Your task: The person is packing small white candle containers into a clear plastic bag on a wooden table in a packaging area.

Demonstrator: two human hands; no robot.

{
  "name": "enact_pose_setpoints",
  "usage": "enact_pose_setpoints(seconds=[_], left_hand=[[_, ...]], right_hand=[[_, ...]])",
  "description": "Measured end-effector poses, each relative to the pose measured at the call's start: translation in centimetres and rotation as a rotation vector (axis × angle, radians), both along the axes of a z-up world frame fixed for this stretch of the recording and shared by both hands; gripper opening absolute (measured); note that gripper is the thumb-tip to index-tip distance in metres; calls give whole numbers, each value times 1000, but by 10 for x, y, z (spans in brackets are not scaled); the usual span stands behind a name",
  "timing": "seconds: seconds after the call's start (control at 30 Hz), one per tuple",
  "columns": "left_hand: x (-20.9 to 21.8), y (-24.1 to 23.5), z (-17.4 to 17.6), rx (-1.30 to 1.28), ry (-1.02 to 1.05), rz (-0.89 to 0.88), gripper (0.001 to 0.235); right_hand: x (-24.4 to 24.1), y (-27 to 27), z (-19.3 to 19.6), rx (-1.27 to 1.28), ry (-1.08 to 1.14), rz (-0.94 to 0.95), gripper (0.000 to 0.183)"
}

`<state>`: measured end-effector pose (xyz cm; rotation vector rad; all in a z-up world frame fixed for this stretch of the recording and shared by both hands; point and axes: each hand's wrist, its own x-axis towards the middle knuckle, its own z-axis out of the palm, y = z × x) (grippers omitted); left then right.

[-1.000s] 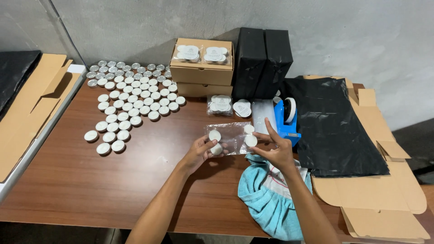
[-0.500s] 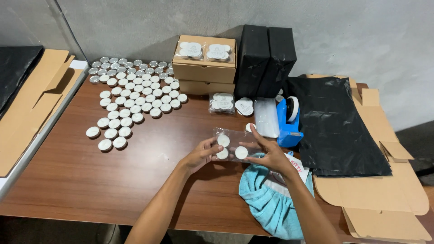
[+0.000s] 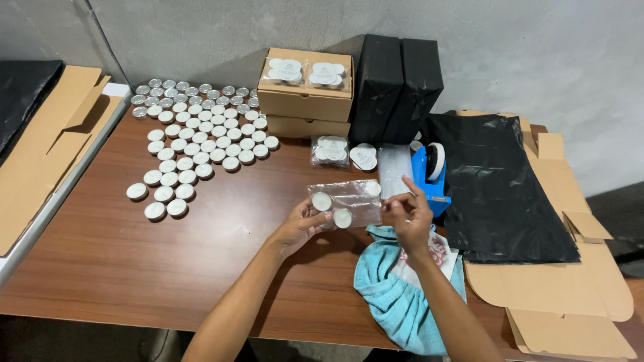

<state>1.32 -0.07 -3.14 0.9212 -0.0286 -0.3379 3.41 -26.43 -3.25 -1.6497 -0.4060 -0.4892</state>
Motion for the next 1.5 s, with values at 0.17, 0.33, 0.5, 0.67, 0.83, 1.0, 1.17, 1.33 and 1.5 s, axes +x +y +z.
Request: enact_pose_setpoints(seconds=[0.17,0.33,0.5,0.67,0.83,1.0,1.17,1.33,1.5], left_hand=[[-4,-1,17,-11,15,26,27],[0,-1,7,-54,5,55,18],[-20,-5,50,-54,-2,60,17],[-17,-6,40,-49,-3,52,18],[-23,-7,54,5,-11,30,24],[-18,-5,41,-1,-23,41,26],[-11,-3,27,4,-36,3,30],[-13,-3,33,40,-59,-25,28],[-23,-3,47,72,-57,-67,22]], right_hand=[[20,1,-26,-711,-51,-327,47],[15,4,-26,-1102,7,-277,40],[8,9,-17,-967,67,-270,42],[13,10,-16,-956,297,-253,57],[11,10,-13,-586,277,-249,44],[2,4,16,-142,100,-75,46],[5,-7,19,39,-36,45,49],[6,-12,24,-98,13,258,50],[-5,-7,42,-175,37,327,48]])
